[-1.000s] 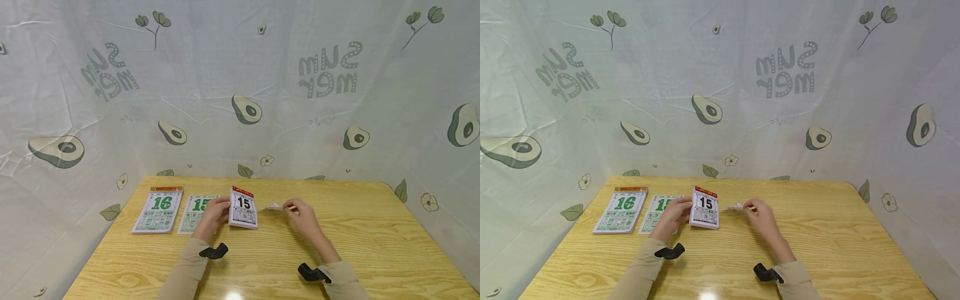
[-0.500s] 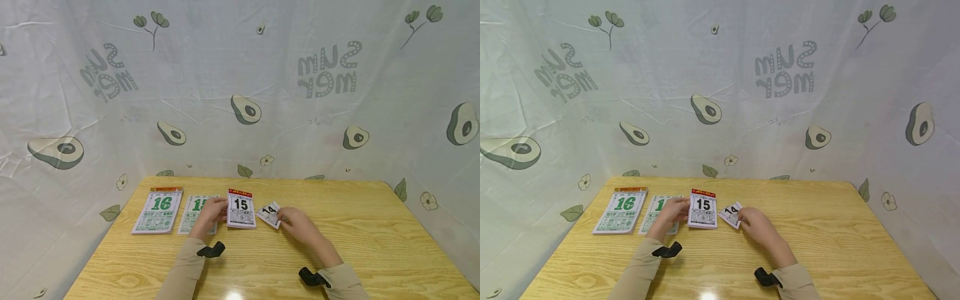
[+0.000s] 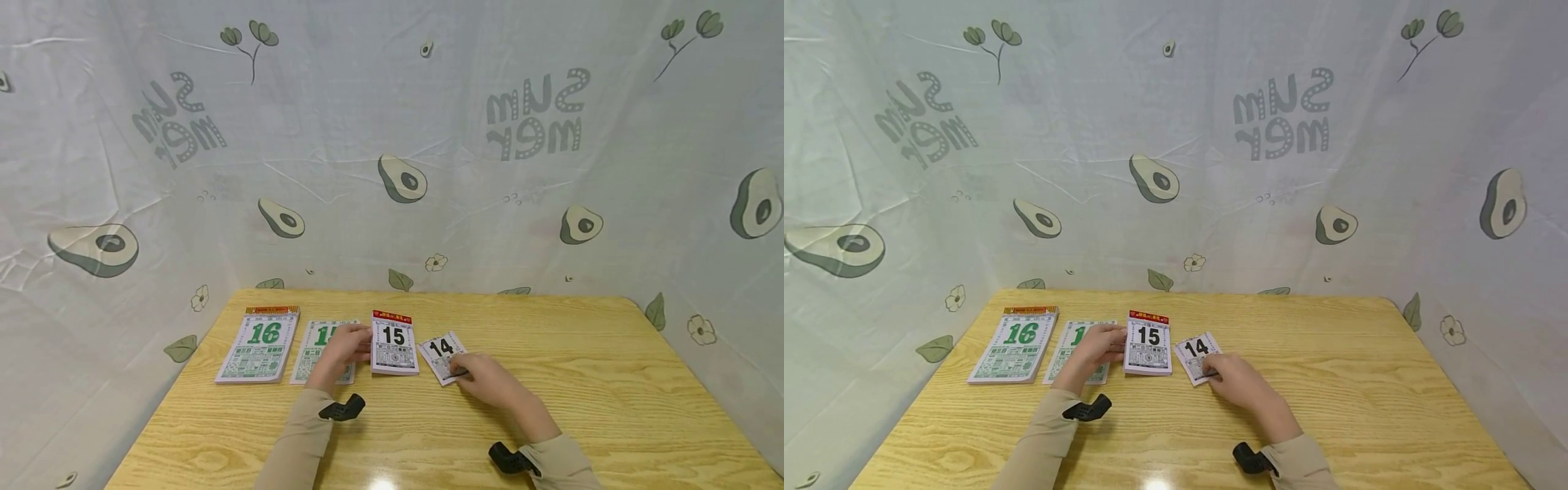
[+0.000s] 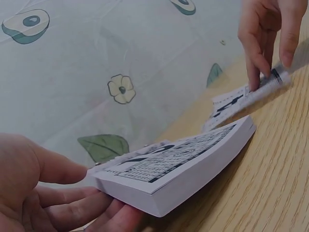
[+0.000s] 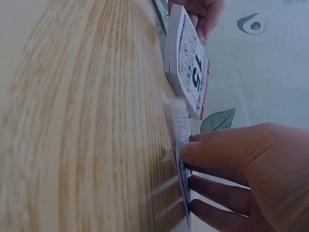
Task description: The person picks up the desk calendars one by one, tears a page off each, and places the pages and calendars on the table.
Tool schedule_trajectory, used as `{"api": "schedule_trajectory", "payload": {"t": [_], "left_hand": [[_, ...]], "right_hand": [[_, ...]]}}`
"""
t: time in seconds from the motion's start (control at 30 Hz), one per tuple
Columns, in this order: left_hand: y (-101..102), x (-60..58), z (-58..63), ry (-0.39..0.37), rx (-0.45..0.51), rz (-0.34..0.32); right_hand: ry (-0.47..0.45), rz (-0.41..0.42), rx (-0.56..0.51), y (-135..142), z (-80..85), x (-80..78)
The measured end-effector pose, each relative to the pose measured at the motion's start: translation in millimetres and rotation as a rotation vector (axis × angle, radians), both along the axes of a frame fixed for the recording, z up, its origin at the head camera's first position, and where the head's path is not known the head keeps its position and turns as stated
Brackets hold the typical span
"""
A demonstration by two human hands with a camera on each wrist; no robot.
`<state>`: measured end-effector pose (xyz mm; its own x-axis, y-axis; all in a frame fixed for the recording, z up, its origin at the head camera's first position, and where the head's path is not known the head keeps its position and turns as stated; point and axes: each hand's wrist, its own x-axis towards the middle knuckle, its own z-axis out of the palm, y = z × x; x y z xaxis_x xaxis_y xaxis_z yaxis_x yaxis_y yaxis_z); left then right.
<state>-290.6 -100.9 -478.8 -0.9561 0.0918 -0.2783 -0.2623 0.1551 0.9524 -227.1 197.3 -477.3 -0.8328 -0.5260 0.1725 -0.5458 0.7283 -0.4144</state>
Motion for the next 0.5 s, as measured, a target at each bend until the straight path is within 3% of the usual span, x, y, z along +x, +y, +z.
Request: {"api": "schedule_trajectory", "payload": {"t": [0.13, 0.33, 0.5], "left_hand": [[-1.9, 1.1, 0.2, 0.001, -0.003, -0.021], [-2.1, 2.1, 0.8, 0.004, -0.002, -0.017], [-2.9, 1.9, 0.9, -0.012, -0.022, 0.003]], "right_hand": [[-0.004, 0.016, 0.001, -1.3, 0.0, 2.6], [0.065, 0.007, 0.073, -6.1, -2.9, 5.9], [0.040, -0.036, 0.117, -10.3, -3.8, 11.4]]}}
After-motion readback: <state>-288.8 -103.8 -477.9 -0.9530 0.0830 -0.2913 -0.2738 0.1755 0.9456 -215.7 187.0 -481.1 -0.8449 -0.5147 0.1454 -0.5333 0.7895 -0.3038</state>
